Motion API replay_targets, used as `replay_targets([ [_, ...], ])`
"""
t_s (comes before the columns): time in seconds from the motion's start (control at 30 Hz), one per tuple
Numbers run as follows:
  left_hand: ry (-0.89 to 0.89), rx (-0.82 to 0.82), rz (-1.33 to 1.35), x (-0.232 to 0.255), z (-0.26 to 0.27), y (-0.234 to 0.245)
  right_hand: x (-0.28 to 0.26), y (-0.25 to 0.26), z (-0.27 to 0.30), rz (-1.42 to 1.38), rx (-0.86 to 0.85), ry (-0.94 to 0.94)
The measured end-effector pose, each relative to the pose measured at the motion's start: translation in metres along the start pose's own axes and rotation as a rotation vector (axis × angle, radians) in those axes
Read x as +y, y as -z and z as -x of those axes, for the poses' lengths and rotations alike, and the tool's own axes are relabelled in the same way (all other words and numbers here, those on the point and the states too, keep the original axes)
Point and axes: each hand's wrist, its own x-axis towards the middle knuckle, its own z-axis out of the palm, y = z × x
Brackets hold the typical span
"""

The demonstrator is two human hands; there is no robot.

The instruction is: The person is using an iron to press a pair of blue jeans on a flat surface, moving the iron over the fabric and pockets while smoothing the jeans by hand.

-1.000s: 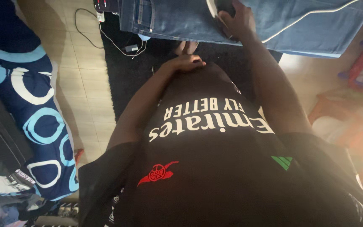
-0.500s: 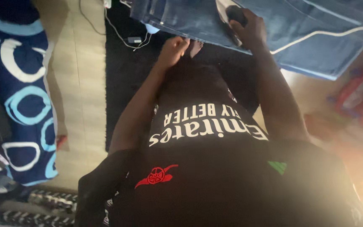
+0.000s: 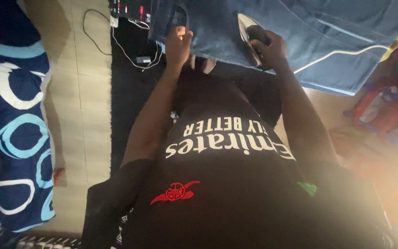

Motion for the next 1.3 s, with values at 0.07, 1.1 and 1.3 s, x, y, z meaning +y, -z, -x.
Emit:
replay_targets([
  [0.07,0.004,-0.052,-0.059,-0.008,-0.010,-0.001,0.001,-0.004,-0.015,-0.010,-0.063,-0.148],
  [1.1,0.111,-0.167,-0.359,-0.016,-0.048,-0.016,-0.079,-0.030,-0.093,0.116,-0.342,0.156],
  [1.3,0.032,-0.147,-0.447,-0.011,-0.048,-0.012,-0.070,-0.027,-0.080,0.070,-0.265,0.059],
])
